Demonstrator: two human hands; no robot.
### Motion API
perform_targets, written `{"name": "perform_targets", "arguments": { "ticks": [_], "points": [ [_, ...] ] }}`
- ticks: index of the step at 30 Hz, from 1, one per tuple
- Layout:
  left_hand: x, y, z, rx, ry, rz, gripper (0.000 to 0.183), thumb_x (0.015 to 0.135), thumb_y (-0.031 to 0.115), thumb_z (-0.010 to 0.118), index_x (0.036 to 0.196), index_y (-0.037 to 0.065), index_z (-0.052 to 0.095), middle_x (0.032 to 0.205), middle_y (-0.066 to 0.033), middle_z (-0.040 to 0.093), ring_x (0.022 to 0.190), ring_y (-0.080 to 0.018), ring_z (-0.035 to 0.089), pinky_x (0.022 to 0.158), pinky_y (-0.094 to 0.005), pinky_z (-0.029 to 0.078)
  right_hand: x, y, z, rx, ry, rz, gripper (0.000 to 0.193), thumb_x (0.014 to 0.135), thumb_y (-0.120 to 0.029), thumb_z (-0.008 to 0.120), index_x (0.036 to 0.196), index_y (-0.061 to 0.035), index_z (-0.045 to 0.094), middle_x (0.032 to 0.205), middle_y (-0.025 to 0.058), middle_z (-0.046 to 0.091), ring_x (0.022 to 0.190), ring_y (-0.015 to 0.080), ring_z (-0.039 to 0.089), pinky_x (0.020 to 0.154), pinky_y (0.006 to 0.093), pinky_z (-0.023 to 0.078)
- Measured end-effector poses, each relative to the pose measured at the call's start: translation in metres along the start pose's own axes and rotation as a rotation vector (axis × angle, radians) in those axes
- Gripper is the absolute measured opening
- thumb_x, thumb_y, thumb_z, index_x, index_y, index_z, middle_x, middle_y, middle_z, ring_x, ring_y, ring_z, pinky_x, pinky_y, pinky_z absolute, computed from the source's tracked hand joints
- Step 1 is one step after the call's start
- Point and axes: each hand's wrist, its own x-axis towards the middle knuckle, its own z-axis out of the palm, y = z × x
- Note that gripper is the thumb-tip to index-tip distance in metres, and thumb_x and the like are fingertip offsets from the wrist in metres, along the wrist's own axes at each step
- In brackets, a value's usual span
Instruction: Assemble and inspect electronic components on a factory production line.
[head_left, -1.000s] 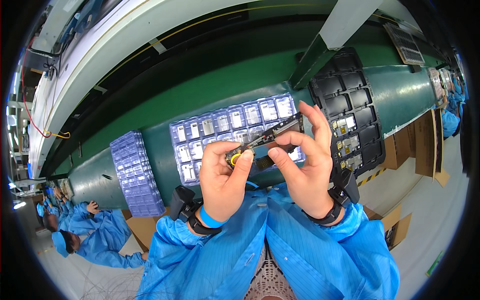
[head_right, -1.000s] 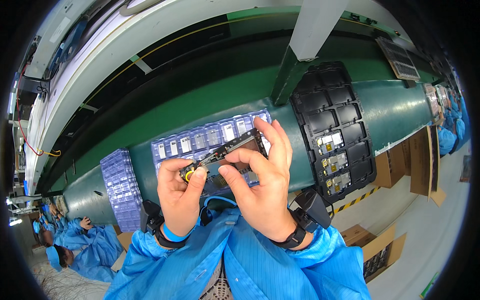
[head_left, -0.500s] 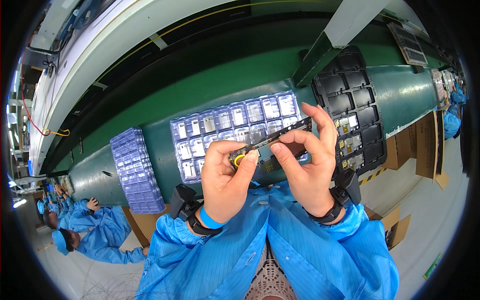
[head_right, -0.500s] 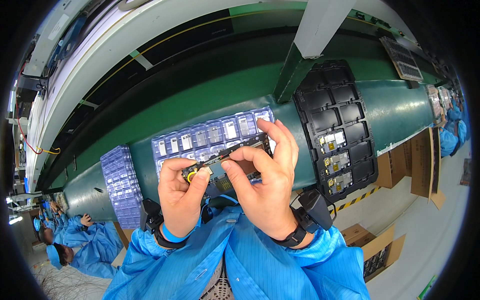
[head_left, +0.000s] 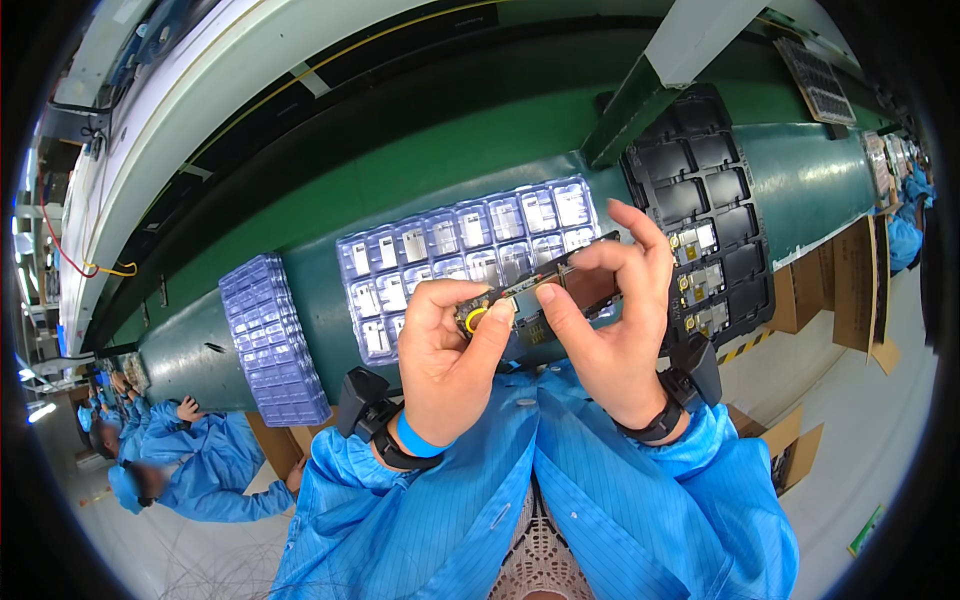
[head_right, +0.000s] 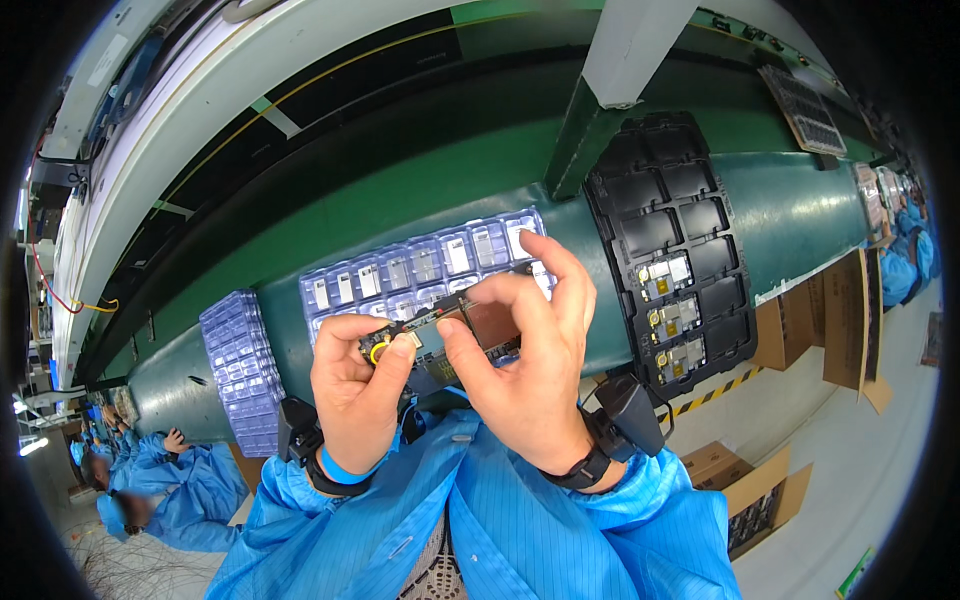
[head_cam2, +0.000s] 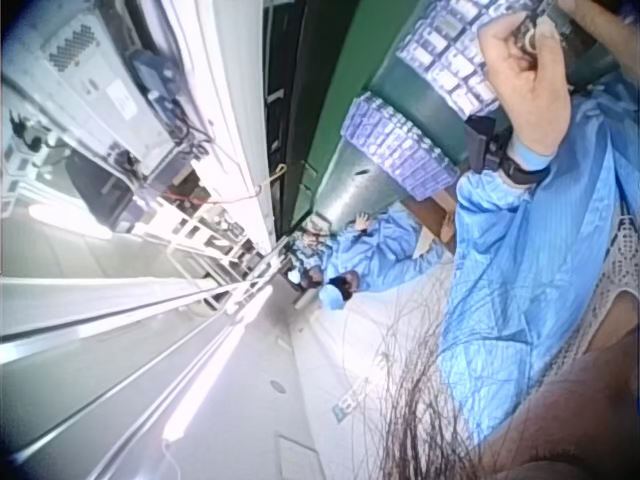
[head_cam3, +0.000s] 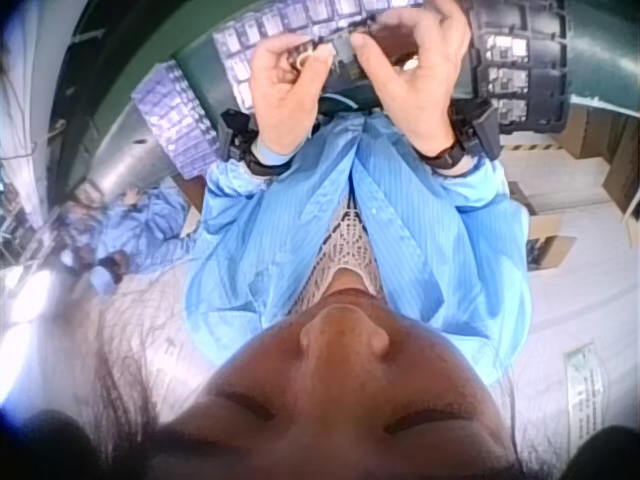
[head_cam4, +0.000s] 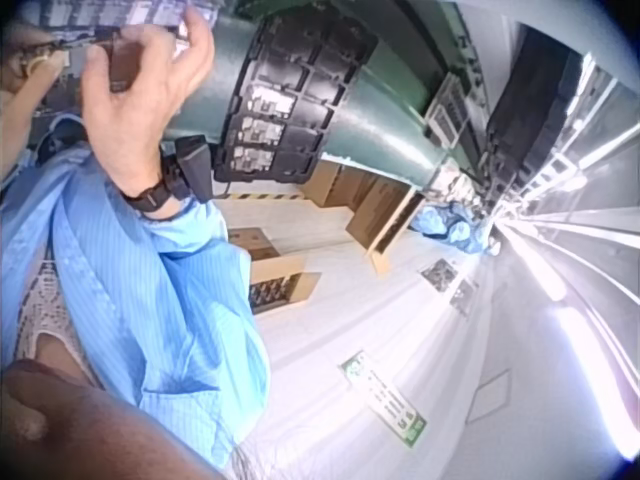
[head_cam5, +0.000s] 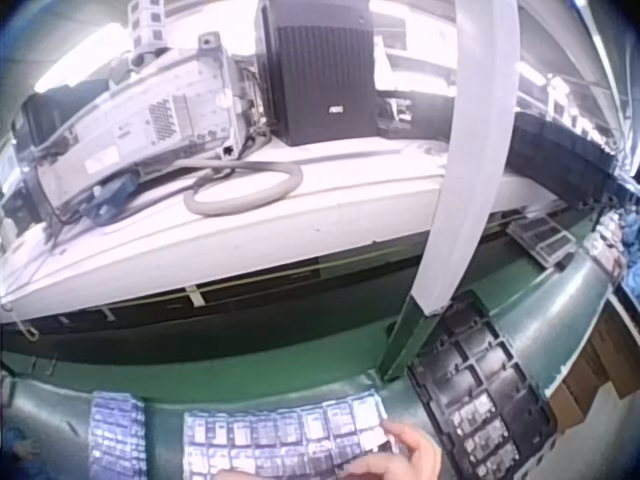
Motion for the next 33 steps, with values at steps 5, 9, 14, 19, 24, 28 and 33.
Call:
{"name": "perform_targets", "arguments": {
  "ticks": [5, 9, 14, 19, 24, 28, 33],
  "points": [
    [0.001, 0.002, -0.001, 0.004, -0.005, -0.007, 0.02, 0.081, -0.004, 0.054, 0.097, 0.0, 0.042, 0.085, -0.0046, 0.052, 0.071, -0.0048, 0.048, 0.059, -0.0181, 0.039, 0.01, -0.008, -0.006, 0.112, -0.075, 0.108, 0.026, 0.065, -0.004, 0.07, 0.086, -0.0017, 0.055, 0.104, 0.0127, 0.047, 0.092, 0.023, 0.052, 0.074, 0.0313, 0.044],
    [0.005, 0.003, -0.004, 0.013, -0.035, -0.04, 0.02, 0.081, -0.004, 0.054, 0.096, 0.0, 0.043, 0.085, -0.0044, 0.053, 0.071, -0.0047, 0.048, 0.058, -0.0182, 0.039, 0.01, 0.004, -0.008, 0.378, -0.208, 0.318, 0.024, 0.066, 0.002, 0.069, 0.085, 0.0008, 0.055, 0.088, 0.0072, 0.05, 0.065, 0.0097, 0.057, 0.055, 0.0192, 0.048],
    [0.005, 0.001, -0.003, 0.045, -0.091, -0.013, 0.019, 0.081, -0.004, 0.055, 0.095, 0.0, 0.044, 0.083, -0.0041, 0.053, 0.073, -0.0046, 0.047, 0.06, -0.0187, 0.039, 0.007, 0.009, -0.012, 0.327, -0.185, 0.247, 0.025, 0.066, 0.004, 0.069, 0.085, 0.002, 0.054, 0.086, 0.0052, 0.049, 0.071, 0.0087, 0.056, 0.059, 0.0195, 0.048],
    [0.009, -0.001, 0.005, 0.081, -0.127, -0.045, 0.022, 0.081, -0.005, 0.054, 0.098, 0.0, 0.043, 0.084, -0.0044, 0.053, 0.074, -0.0051, 0.048, 0.062, -0.019, 0.04, 0.009, 0.013, -0.02, 0.344, -0.132, 0.243, 0.025, 0.064, 0.004, 0.069, 0.084, 0.0016, 0.055, 0.085, 0.0064, 0.05, 0.07, 0.012, 0.059, 0.059, 0.0219, 0.049],
    [0.015, -0.001, 0.018, 0.06, -0.184, -0.19, 0.026, 0.081, -0.006, 0.054, 0.102, -0.001, 0.041, 0.089, -0.0067, 0.054, 0.078, -0.0069, 0.051, 0.066, -0.0199, 0.042, 0.01, 0.022, -0.04, 0.337, -0.275, 0.351, 0.03, 0.067, 0.004, 0.069, 0.091, 0.0008, 0.053, 0.095, 0.0055, 0.048, 0.077, 0.0116, 0.06, 0.06, 0.0191, 0.049],
    [0.016, -0.007, 0.032, 0.053, -0.251, -0.225, 0.028, 0.079, -0.008, 0.055, 0.102, -0.002, 0.04, 0.092, -0.0093, 0.055, 0.081, -0.0098, 0.053, 0.069, -0.0215, 0.046, 0.007, 0.03, -0.052, 0.317, -0.229, 0.378, 0.031, 0.065, 0.007, 0.068, 0.092, 0.0008, 0.053, 0.095, 0.0055, 0.047, 0.077, 0.0147, 0.062, 0.063, 0.0213, 0.051],
    [0.018, -0.025, 0.05, 0.067, -0.256, -0.181, 0.029, 0.078, -0.01, 0.056, 0.101, -0.001, 0.041, 0.09, -0.0094, 0.055, 0.079, -0.0095, 0.054, 0.068, -0.0213, 0.046, 0.005, 0.043, -0.064, 0.294, -0.104, 0.328, 0.026, 0.066, 0.004, 0.066, 0.089, 0.0013, 0.055, 0.087, 0.0099, 0.048, 0.071, 0.0196, 0.064, 0.058, 0.0251, 0.051]
  ]
}}
